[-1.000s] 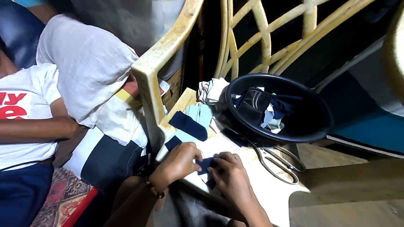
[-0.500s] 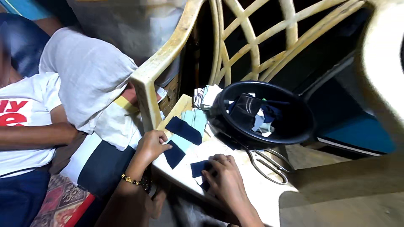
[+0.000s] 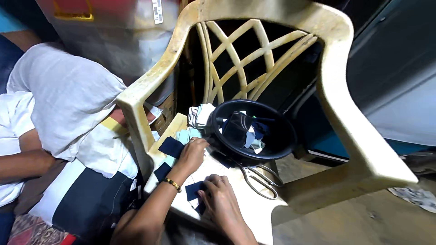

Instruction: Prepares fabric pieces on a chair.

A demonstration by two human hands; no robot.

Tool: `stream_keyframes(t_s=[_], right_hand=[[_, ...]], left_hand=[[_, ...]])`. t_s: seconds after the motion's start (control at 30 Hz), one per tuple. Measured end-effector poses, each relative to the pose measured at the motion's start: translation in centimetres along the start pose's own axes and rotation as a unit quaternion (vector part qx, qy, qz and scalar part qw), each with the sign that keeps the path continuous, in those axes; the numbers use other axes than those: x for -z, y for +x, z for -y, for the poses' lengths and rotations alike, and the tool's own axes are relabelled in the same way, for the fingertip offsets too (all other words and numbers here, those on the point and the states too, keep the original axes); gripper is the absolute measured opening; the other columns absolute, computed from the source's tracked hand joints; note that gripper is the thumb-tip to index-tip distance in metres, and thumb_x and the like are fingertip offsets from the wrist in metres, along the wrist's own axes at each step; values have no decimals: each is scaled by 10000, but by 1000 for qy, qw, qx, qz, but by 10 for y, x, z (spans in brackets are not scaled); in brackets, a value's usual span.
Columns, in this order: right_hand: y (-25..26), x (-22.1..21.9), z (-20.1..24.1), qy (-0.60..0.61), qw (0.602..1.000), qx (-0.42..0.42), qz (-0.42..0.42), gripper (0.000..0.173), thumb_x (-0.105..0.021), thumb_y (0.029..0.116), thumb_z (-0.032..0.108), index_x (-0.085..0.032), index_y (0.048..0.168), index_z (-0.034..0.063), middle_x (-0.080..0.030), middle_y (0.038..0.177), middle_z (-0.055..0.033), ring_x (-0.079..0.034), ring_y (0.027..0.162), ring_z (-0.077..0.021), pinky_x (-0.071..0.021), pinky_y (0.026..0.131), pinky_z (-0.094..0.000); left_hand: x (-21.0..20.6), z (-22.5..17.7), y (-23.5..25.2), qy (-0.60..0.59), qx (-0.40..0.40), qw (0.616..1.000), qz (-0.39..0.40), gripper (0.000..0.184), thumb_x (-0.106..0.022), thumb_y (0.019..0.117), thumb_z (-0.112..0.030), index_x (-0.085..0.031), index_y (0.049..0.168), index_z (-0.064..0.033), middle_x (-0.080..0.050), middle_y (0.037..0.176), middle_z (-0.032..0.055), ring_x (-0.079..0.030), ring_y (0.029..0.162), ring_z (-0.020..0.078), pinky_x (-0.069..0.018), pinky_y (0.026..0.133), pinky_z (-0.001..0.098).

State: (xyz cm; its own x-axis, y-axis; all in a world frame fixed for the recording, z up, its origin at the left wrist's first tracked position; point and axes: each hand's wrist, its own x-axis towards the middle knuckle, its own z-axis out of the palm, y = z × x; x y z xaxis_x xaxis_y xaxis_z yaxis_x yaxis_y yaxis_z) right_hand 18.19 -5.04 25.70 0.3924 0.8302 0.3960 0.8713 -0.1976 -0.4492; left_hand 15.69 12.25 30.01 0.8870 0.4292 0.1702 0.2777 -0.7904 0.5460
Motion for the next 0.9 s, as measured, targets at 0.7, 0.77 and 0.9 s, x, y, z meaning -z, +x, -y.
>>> stream_keyframes(t_s=[0.7,0.77,0.9], right_hand=[[5,30,-10,488,841,-170,-163,620,-794,796,159,-559,1319,-78,-656,1173,-88,-670,949,-57,-576,796,-199],[4,34,-8,561,786,-200,-166,346,-731,799,-34,-656,1136,-44,-713,957,-28,-685,803,-53,-590,735,-208],[0,39,-7,529,812,-174,-175,370,-724,729,-117,-661,1082,-22,-700,847,20,-664,701,-26,-580,659,-181]], left_hand=[[15,-39,-51,-448,69,891,10,47,-660,892,26,-700,910,9,-681,817,-15,-644,733,37,-564,718,227],[8,-38,-61,-521,79,849,27,114,-607,911,53,-691,904,-24,-689,824,-34,-652,744,36,-565,717,222],[-4,-32,-71,-590,67,804,37,320,-616,880,21,-569,1194,-12,-693,892,-25,-672,772,56,-572,725,233]])
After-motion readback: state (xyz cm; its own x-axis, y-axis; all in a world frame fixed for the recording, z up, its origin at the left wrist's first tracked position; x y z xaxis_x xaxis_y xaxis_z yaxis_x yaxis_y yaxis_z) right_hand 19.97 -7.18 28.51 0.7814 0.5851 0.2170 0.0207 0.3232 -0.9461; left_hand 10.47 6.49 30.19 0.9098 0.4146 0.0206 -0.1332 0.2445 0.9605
